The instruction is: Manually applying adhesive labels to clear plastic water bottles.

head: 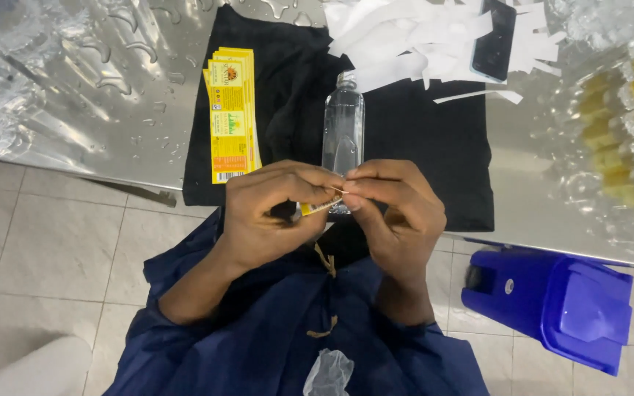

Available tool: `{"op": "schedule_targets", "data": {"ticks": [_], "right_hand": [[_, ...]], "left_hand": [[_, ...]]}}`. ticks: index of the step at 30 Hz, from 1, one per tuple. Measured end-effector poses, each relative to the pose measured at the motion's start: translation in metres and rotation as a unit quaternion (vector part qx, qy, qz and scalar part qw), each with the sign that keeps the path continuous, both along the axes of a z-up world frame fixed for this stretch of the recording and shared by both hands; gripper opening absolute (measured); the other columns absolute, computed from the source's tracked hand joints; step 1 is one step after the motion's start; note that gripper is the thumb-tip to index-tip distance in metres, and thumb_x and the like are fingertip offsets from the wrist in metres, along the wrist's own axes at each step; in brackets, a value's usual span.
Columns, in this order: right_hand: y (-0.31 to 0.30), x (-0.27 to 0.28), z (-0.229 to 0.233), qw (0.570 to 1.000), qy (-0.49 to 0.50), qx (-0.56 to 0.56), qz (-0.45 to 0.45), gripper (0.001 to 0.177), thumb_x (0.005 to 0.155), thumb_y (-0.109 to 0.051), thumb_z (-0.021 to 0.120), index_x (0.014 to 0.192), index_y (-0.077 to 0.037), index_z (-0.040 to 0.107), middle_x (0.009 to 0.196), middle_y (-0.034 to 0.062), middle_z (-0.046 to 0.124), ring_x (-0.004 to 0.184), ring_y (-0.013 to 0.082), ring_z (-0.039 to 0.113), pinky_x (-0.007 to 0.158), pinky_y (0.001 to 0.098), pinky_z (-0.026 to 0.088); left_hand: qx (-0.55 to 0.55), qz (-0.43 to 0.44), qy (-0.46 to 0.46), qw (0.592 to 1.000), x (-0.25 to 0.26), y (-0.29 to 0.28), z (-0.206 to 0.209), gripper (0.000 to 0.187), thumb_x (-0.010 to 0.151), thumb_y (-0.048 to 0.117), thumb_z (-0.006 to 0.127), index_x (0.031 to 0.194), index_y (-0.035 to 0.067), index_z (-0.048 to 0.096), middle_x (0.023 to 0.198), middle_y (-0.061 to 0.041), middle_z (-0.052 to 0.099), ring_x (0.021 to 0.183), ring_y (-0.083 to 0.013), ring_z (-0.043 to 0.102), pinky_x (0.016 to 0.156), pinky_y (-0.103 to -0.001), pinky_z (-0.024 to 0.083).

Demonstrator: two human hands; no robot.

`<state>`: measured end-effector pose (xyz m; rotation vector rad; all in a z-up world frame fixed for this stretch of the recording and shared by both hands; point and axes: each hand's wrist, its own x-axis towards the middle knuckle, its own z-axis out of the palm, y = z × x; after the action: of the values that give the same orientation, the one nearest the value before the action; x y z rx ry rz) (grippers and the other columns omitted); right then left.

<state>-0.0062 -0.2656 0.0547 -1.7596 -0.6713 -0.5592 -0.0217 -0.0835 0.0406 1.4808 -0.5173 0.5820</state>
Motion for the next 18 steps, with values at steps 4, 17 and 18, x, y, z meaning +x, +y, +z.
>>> {"op": "schedule_targets", "data": {"ticks": [4, 17, 18], "right_hand": [[0.013, 0.001, 0.0, 0.997, 0.029, 0.066, 0.011, 0.016, 0.102, -0.008, 0.073, 0.097, 0.007, 0.073, 0.094, 0.0204, 0.07, 0.08, 0.0268, 0.075, 0.068, 0.0371, 0.067], [-0.135, 0.131, -0.11, 0.781, 0.247, 0.574, 0.016, 0.013, 0.107, -0.015, 0.061, 0.101, -0.004, 0.063, 0.103, 0.0143, 0.075, 0.09, 0.0242, 0.082, 0.08, 0.0258, 0.071], [-0.13, 0.149, -0.097, 0.781, 0.202, 0.585, -0.08, 0.015, 0.097, -0.018, 0.071, 0.098, -0.004, 0.063, 0.102, 0.015, 0.071, 0.094, 0.0321, 0.081, 0.083, 0.0322, 0.072]], "left_hand": [[-0.035, -0.018, 0.037, 0.999, -0.001, 0.001, -0.003, 0.006, 0.087, -0.005, 0.082, 0.089, -0.002, 0.076, 0.099, -0.021, 0.084, 0.09, -0.0369, 0.084, 0.076, -0.047, 0.066], [-0.329, 0.17, 0.054, 0.928, 0.022, 0.063, -0.052, 0.025, 0.111, 0.021, 0.069, 0.117, 0.01, 0.048, 0.104, -0.016, 0.075, 0.099, -0.0255, 0.081, 0.089, -0.044, 0.074], [-0.333, 0.225, 0.068, 0.913, 0.022, 0.063, -0.047, 0.03, 0.107, 0.023, 0.077, 0.123, 0.009, 0.056, 0.1, -0.009, 0.074, 0.09, -0.0176, 0.073, 0.078, -0.035, 0.063]]}}
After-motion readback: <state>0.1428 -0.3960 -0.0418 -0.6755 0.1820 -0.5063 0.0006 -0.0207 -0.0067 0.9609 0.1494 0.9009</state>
